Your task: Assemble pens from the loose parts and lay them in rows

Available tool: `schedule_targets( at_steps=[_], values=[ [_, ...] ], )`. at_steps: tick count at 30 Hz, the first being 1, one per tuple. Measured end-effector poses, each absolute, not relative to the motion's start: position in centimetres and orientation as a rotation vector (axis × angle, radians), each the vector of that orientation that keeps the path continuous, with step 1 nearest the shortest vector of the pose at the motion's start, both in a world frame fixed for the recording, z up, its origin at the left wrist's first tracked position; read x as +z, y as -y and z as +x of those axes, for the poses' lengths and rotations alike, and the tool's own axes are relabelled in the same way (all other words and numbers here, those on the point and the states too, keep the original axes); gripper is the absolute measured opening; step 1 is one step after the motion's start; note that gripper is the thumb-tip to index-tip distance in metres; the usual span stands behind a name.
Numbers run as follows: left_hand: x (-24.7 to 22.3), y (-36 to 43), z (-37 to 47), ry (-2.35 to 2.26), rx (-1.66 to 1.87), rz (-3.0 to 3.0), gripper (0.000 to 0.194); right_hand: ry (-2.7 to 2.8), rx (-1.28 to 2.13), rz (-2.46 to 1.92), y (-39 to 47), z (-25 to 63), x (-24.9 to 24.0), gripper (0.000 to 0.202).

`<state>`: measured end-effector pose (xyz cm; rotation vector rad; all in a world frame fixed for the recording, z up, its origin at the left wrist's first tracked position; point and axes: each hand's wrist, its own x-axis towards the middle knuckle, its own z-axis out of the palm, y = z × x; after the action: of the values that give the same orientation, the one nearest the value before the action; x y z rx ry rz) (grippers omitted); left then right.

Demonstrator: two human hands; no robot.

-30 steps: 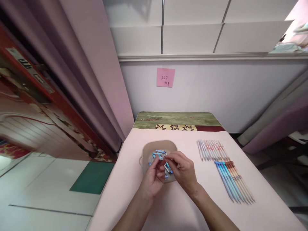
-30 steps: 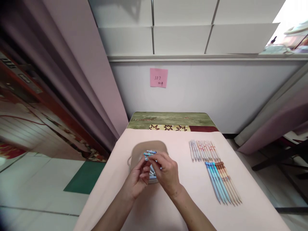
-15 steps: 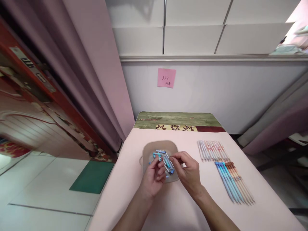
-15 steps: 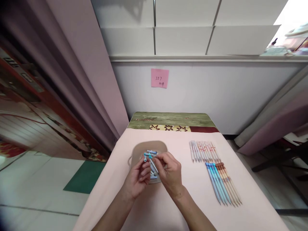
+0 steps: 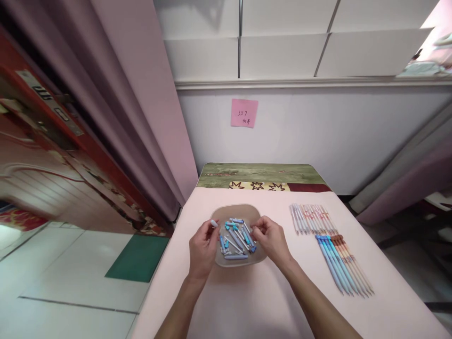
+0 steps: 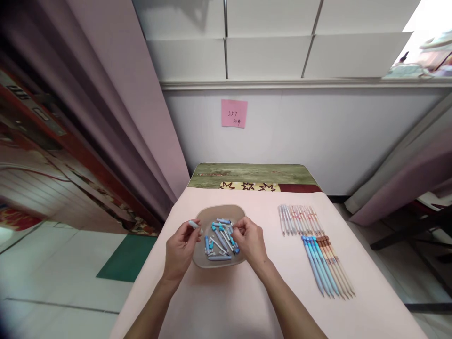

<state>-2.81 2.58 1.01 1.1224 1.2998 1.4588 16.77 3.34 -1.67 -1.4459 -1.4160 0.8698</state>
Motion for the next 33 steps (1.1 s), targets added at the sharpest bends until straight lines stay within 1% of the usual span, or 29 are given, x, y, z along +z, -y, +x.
schedule_targets(
  at_steps=[2,5,8,10,13,16,20,27,33],
  values=[
    [0.5,-2.6,-2.7,-1.238,1.438,1.004,0.019,1.546,0.824,-1.497,-4.0,16.1,-1.6,0.013],
    [0.0,-2.8,-3.0,-1.218,1.479,0.812,0.021,1.837,0.703,-1.580,-5.0,14.8,-1.1,0.023],
    [0.0,-3.0,-3.7,-1.195,1.527,0.695,0.021,2.024,0.653,-1.620,-6.0,13.5,-0.9,0.020],
    [0.2,-3.1,-4.1,-1.141,1.526,0.592,0.017,2.100,0.641,-1.648,-6.6,12.8,-1.2,0.017],
    [0.3,-3.2,-4.5,-1.064,1.455,0.386,0.008,2.221,0.585,-1.725,-7.4,11.9,-2.1,0.020],
    [0.2,-3.4,-4.5,-1.010,1.392,0.243,0.013,2.336,0.522,-1.779,-8.0,10.8,-3.0,0.022],
    [0.1,-3.6,-4.4,-0.956,1.374,0.193,0.016,2.471,0.497,-1.763,-8.3,9.7,-3.8,0.022],
    [0.9,-3.4,-4.0,-0.928,1.387,0.112,0.015,2.455,0.487,-1.720,-8.2,9.3,-3.9,0.020],
    [1.4,-2.6,-2.3,-0.868,1.267,-0.046,0.011,2.200,0.511,-1.686,-7.2,12.3,-0.6,0.014]
  ],
)
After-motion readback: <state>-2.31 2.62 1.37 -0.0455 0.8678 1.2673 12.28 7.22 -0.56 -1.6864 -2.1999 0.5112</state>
